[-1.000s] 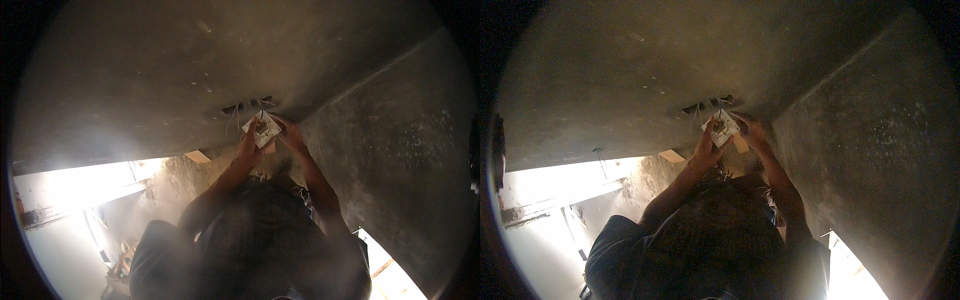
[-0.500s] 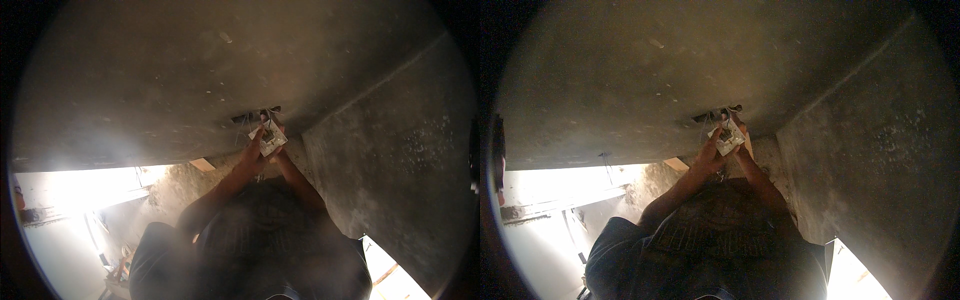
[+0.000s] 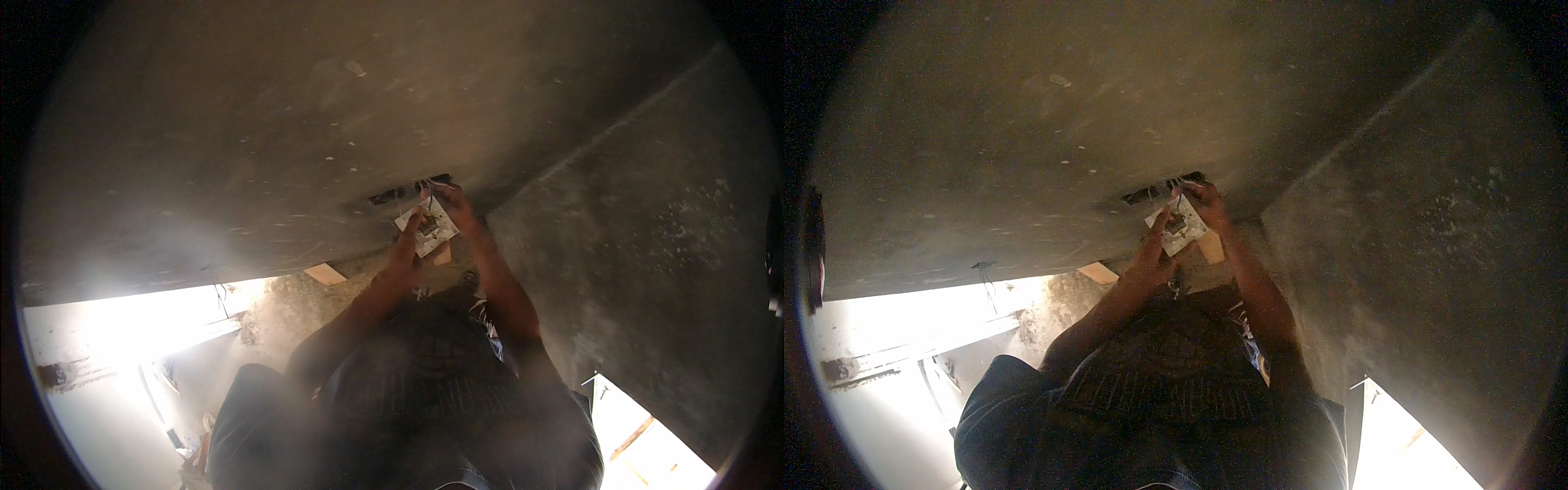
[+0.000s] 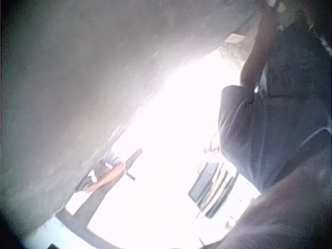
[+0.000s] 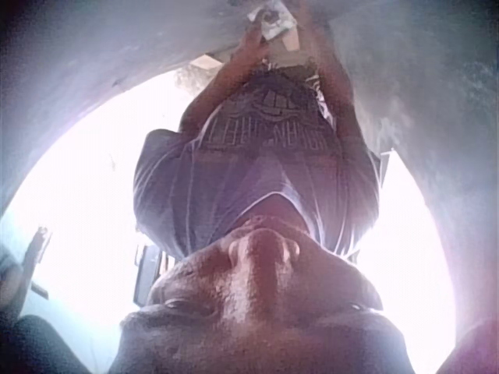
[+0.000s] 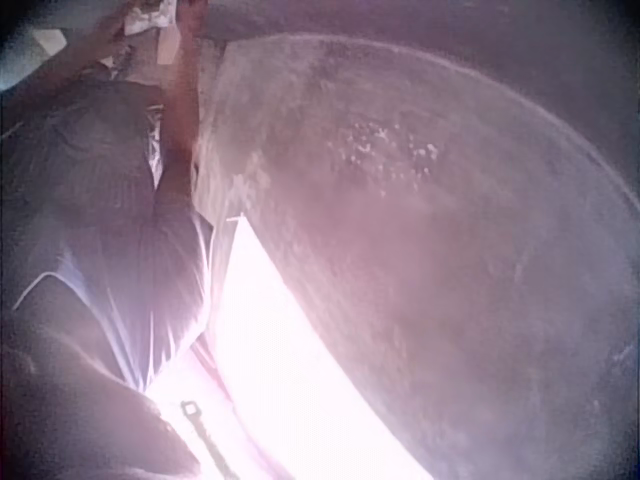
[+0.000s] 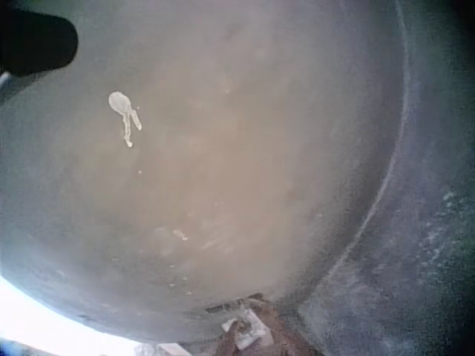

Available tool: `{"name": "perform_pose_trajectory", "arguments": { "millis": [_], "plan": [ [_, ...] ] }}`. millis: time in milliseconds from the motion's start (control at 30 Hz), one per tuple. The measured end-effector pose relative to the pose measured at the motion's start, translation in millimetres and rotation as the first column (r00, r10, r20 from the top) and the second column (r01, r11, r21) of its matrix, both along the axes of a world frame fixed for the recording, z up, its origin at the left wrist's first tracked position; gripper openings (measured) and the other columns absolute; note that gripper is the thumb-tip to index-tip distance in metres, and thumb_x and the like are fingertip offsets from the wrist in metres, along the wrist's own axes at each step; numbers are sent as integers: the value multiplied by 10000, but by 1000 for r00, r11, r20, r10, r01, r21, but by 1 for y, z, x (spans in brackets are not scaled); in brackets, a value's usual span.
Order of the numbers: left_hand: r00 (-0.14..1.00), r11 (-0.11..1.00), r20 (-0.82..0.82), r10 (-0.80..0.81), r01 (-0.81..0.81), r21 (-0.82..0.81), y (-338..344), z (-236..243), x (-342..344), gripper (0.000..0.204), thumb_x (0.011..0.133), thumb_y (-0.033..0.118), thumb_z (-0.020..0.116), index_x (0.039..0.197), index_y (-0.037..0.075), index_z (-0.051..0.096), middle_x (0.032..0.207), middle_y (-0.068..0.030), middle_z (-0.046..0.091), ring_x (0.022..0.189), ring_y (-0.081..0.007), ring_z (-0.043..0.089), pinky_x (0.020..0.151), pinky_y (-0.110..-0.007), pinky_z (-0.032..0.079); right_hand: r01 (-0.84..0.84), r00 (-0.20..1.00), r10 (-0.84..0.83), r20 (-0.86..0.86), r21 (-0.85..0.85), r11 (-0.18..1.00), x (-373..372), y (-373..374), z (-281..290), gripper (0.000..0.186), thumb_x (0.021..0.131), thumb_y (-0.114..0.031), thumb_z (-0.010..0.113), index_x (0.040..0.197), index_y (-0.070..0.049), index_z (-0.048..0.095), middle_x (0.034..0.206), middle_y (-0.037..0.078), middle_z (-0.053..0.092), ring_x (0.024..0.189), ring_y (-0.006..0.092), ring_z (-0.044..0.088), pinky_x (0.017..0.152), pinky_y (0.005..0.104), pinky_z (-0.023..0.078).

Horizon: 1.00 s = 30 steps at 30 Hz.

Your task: The person installs an electrical outlet by securing wires into the back of the socket using a screwdriver and then mounting the unit into the wall.

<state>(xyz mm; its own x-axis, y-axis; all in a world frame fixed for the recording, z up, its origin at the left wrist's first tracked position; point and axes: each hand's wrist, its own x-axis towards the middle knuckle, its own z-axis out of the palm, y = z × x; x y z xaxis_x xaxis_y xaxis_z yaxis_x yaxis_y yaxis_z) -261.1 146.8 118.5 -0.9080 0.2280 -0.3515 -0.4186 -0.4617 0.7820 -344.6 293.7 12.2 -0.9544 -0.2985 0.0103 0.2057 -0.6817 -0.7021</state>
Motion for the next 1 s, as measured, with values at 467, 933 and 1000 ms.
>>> {"name": "perform_pose_trajectory", "arguments": {
  "millis": [467,933,1000],
  "plan": [
    [988,995,138,-72,81,-61,-4,18,-1,471,983,308,593,1346,66,418,1229,-126,562,1140,-266,584,995,-402,504,-324,903,348,251,-134,937,-6,15,33,261,940,-237,585,1110,-39,592,1036,77,617,980,206,609,867,377,483],
    [865,747,-345,-364,50,-663,-19,1,0,497,913,236,704,1312,69,461,1139,-96,599,1084,-247,613,900,-400,556,-437,845,310,437,227,870,-30,42,-11,270,985,-193,561,1236,-94,551,1159,77,620,1034,206,615,900,386,501],
    [809,657,-376,-451,15,-754,-21,-16,-3,595,896,180,717,1385,76,394,1172,-108,581,1110,-242,596,929,-389,542,-512,809,426,405,130,849,-38,47,-21,327,977,-204,580,1278,-88,527,1212,90,596,1084,220,588,925,417,478]
  ]
}}
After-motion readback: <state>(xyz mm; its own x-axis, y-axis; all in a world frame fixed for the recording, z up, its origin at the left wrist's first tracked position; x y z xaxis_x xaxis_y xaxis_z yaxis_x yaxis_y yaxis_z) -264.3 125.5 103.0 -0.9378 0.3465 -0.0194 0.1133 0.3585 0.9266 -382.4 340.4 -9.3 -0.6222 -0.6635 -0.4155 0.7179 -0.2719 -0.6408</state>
